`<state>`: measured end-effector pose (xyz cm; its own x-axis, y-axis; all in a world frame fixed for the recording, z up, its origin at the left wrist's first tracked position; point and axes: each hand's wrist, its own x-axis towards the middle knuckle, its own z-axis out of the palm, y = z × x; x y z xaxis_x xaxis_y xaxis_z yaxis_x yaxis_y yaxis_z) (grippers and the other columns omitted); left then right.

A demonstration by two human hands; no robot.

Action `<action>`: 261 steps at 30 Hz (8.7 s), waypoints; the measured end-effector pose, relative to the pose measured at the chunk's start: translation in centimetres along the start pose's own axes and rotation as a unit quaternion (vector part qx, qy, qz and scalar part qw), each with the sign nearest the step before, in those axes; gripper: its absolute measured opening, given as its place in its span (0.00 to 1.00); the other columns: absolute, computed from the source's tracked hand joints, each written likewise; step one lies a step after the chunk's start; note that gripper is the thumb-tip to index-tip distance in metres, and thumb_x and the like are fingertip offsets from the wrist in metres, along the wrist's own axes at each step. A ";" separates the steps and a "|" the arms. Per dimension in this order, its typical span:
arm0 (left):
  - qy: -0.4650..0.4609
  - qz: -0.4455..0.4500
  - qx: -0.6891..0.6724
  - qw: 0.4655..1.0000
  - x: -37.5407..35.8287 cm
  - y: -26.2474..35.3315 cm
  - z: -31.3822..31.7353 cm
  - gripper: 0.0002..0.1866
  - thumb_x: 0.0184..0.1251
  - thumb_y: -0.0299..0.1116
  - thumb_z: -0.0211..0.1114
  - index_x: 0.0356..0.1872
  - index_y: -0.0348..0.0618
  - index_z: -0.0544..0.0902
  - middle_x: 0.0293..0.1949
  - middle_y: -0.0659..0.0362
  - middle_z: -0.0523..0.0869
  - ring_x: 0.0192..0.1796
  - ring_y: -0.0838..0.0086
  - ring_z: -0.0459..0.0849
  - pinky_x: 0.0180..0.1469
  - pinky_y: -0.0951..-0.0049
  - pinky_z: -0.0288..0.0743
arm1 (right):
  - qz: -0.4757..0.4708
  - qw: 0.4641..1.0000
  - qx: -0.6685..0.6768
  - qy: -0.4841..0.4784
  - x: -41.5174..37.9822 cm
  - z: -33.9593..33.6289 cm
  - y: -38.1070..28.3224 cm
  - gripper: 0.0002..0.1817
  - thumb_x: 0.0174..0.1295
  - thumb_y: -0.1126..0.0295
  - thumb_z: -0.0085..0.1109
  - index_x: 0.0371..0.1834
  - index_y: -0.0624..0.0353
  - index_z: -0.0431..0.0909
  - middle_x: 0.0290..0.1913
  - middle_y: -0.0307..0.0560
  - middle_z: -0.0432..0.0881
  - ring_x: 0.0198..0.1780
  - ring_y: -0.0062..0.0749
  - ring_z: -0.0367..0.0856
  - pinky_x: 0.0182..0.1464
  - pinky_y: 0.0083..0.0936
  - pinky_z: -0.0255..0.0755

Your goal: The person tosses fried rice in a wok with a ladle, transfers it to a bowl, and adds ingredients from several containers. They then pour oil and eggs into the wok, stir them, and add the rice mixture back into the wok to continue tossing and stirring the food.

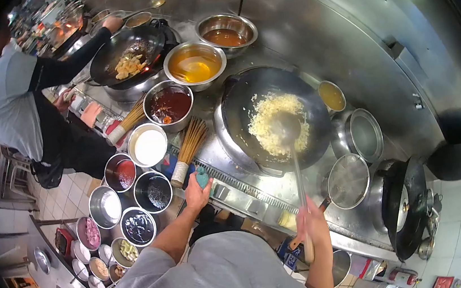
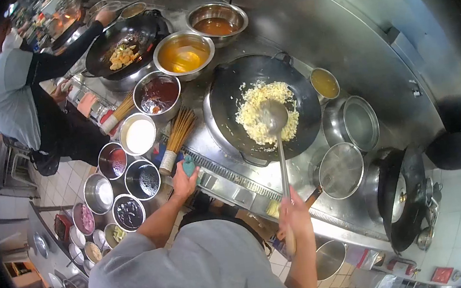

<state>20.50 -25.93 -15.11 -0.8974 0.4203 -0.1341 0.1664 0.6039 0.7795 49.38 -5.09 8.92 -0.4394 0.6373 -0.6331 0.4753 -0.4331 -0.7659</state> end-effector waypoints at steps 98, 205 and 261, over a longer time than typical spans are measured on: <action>-0.019 -0.011 0.008 1.000 0.1 -0.2 0.4 0.36 0.67 0.53 0.69 0.66 0.39 0.69 0.58 0.36 0.82 0.59 0.38 0.82 0.61 0.48 0.75 | -0.161 0.916 -0.361 0.064 2.9 -0.7 0.7 0.35 0.74 0.71 0.53 0.84 0.46 0.58 0.25 0.39 0.75 0.21 0.21 0.73 0.25 0.27 0.71; -0.024 0.022 -0.002 0.999 0.2 0.6 0.1 0.32 0.67 0.50 0.70 0.62 0.39 0.70 0.52 0.36 0.84 0.56 0.39 0.83 0.59 0.49 0.75 | -0.339 0.573 -0.708 0.237 14.2 -9.8 -2.0 0.45 0.61 0.76 0.56 0.83 0.27 0.58 0.43 0.51 0.82 0.29 0.48 0.85 0.33 0.45 0.82; -0.247 -0.364 -0.501 0.746 -10.1 20.2 -2.4 0.09 0.67 0.26 0.63 0.46 0.43 0.77 0.41 0.55 0.84 0.41 0.61 0.86 0.43 0.58 0.85 | -0.232 0.917 -0.319 0.053 -2.9 -5.3 4.3 0.34 0.74 0.66 0.56 0.82 0.46 0.60 0.38 0.71 0.83 0.42 0.68 0.84 0.46 0.49 0.77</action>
<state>31.97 -19.64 3.46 -0.3008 0.5756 -0.7604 -0.9014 0.0887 0.4237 56.72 -5.46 8.10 -0.6472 0.7311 -0.2158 0.6204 0.3407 -0.7065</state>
